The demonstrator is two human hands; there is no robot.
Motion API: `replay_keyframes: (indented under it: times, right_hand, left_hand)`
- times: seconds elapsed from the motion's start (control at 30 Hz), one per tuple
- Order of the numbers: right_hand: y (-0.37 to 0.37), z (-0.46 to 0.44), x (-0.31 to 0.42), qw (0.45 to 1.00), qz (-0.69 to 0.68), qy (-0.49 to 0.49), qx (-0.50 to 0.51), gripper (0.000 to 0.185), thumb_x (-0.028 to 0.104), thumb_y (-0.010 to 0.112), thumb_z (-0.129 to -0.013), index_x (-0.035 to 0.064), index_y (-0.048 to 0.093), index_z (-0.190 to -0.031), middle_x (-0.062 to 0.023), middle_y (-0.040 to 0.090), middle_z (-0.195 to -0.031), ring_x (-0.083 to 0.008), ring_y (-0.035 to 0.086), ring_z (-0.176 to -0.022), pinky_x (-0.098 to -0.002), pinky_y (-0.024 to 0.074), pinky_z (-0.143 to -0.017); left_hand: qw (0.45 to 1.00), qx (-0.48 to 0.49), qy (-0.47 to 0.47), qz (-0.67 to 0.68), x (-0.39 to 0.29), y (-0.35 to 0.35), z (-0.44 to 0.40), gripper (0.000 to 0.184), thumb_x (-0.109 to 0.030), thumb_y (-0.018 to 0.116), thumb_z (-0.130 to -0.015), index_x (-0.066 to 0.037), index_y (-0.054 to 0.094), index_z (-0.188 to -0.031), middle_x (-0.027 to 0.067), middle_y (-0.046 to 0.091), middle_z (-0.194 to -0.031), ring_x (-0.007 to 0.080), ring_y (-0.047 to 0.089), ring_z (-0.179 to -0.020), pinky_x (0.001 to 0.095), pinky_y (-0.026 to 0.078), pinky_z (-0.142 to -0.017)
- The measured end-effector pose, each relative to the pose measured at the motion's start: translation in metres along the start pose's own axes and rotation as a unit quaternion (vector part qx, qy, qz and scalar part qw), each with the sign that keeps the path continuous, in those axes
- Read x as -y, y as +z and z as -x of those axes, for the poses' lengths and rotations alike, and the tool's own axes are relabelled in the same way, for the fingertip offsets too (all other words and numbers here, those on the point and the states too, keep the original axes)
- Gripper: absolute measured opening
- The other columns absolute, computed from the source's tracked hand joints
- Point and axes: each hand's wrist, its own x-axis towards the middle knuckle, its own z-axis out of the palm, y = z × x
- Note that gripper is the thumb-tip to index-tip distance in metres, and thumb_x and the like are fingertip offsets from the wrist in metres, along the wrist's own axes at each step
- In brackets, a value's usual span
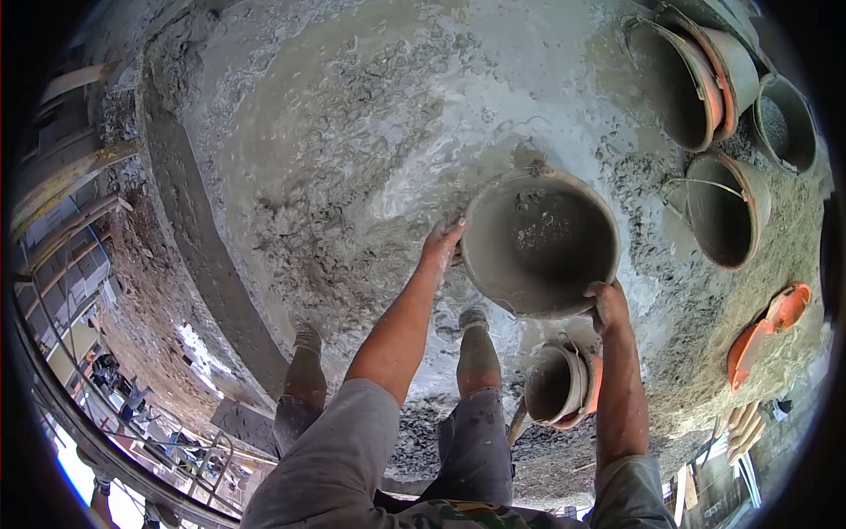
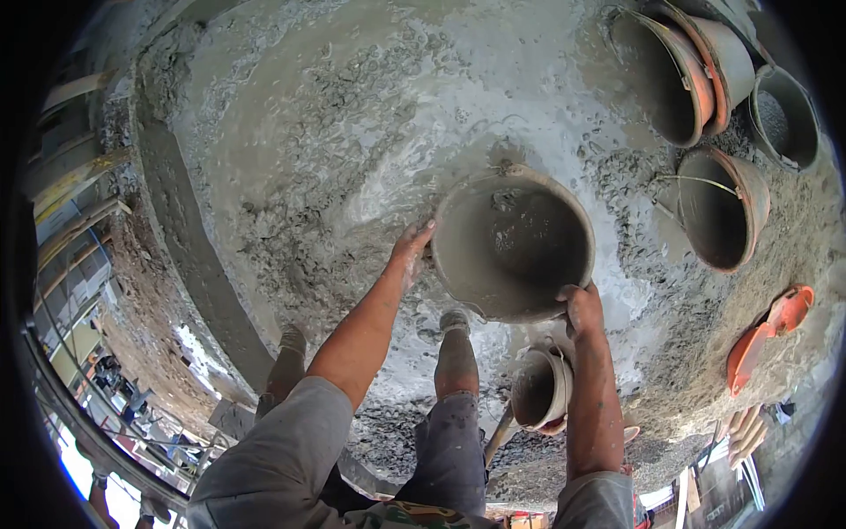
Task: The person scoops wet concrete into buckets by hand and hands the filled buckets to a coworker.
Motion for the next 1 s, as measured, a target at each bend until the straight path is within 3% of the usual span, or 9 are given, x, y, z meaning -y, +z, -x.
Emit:
replay_keyframes:
  times: [0.17, 0.27, 0.3, 0.37, 0.47, 0.63, 0.73, 0.87, 1.0]
  right_hand:
    - [0.029, -0.001, 0.037, 0.964, -0.066, -0.219, -0.134, 0.039, 0.002, 0.050, -0.063, -0.0046, 0.051, -0.102, -0.0093, 0.057, -0.085, -0.0197, 0.056, -0.070, -0.0292, 0.0474, -0.063]
    - [0.083, -0.039, 0.070, 0.829, 0.038, -0.490, -0.266, 0.063, 0.003, 0.048, -0.069, -0.0121, 0.033, -0.128, -0.0198, 0.046, -0.122, -0.0263, 0.047, -0.109, -0.0295, 0.0340, -0.096]
    - [0.092, -0.070, 0.069, 0.816, 0.078, -0.502, -0.276, 0.076, 0.002, 0.048, -0.068, -0.0116, 0.017, -0.136, -0.0244, 0.035, -0.134, -0.0314, 0.037, -0.122, -0.0293, 0.0238, -0.103]
    - [0.127, -0.099, 0.081, 0.762, 0.122, -0.528, -0.354, 0.079, -0.003, 0.047, -0.064, -0.0081, 0.017, -0.137, -0.0312, 0.036, -0.132, -0.0384, 0.034, -0.125, -0.0332, 0.0253, -0.103]
    - [0.167, -0.080, 0.090, 0.831, 0.173, -0.395, -0.350, 0.089, -0.003, 0.049, -0.064, 0.0038, 0.006, -0.142, -0.0320, 0.039, -0.128, -0.0447, 0.048, -0.109, -0.0401, 0.0392, -0.092]
    - [0.216, -0.061, 0.064, 0.733, 0.308, -0.535, -0.286, 0.093, -0.002, 0.053, -0.068, 0.0071, -0.002, -0.142, -0.0306, 0.049, -0.116, -0.0458, 0.052, -0.101, -0.0421, 0.0436, -0.083]
    - [0.267, -0.009, 0.069, 0.889, 0.290, -0.299, -0.191, 0.093, -0.005, 0.051, -0.066, 0.0023, -0.004, -0.141, -0.0302, 0.040, -0.128, -0.0443, 0.047, -0.109, -0.0395, 0.0421, -0.089]
    - [0.306, 0.002, 0.025, 0.769, 0.289, -0.526, -0.220, 0.096, -0.007, 0.050, -0.065, 0.0036, -0.007, -0.141, -0.0275, 0.048, -0.121, -0.0409, 0.052, -0.106, -0.0372, 0.0441, -0.085]
    - [0.324, 0.053, 0.035, 0.813, 0.337, -0.450, -0.150, 0.096, -0.005, 0.049, -0.068, 0.0109, -0.010, -0.141, -0.0268, 0.059, -0.104, -0.0430, 0.057, -0.095, -0.0405, 0.0465, -0.080]
  left_hand:
    - [0.991, -0.024, 0.104, 0.082, -0.064, 0.042, -0.034, 0.035, -0.038, 0.060, -0.085, -0.006, 0.052, -0.096, 0.0075, 0.059, -0.079, 0.0180, 0.058, -0.066, 0.0341, 0.050, -0.065]
    - [0.971, 0.087, 0.134, 0.180, -0.124, 0.052, -0.039, 0.036, -0.040, 0.058, -0.085, -0.006, 0.053, -0.074, 0.0041, 0.049, -0.055, 0.0150, 0.047, -0.047, 0.0324, 0.046, -0.059]
    - [0.975, 0.128, 0.143, 0.109, -0.136, 0.056, -0.033, 0.039, -0.042, 0.057, -0.085, -0.006, 0.052, -0.070, 0.0042, 0.048, -0.054, 0.0148, 0.045, -0.047, 0.0326, 0.045, -0.060]
    - [0.965, 0.213, 0.151, -0.030, -0.149, 0.062, -0.024, 0.046, -0.046, 0.055, -0.085, -0.006, 0.050, -0.061, 0.0043, 0.045, -0.050, 0.0145, 0.042, -0.046, 0.0330, 0.044, -0.061]
    - [0.957, 0.219, 0.186, -0.029, -0.141, 0.026, -0.045, 0.055, -0.051, 0.051, -0.085, -0.007, 0.046, -0.053, 0.0046, 0.042, -0.047, 0.0158, 0.041, -0.045, 0.0339, 0.044, -0.065]
    - [0.963, 0.187, 0.126, 0.150, -0.065, -0.046, -0.027, 0.058, -0.054, 0.048, -0.087, -0.011, 0.039, -0.047, 0.0011, 0.036, -0.044, 0.0144, 0.038, -0.045, 0.0325, 0.040, -0.062]
    - [0.964, 0.179, 0.125, 0.152, -0.067, -0.104, -0.001, 0.055, -0.051, 0.048, -0.088, -0.013, 0.037, -0.049, -0.0005, 0.034, -0.045, 0.0134, 0.034, -0.045, 0.0313, 0.038, -0.060]
    - [0.963, 0.139, 0.133, 0.189, -0.053, -0.151, 0.041, 0.051, -0.048, 0.047, -0.089, -0.014, 0.038, -0.051, -0.0011, 0.033, -0.046, 0.0129, 0.032, -0.045, 0.0307, 0.036, -0.059]
    - [0.965, 0.092, 0.095, 0.226, -0.059, -0.185, 0.100, 0.050, -0.048, 0.048, -0.088, -0.014, 0.041, -0.052, -0.0016, 0.036, -0.047, 0.0115, 0.033, -0.046, 0.0294, 0.033, -0.055]
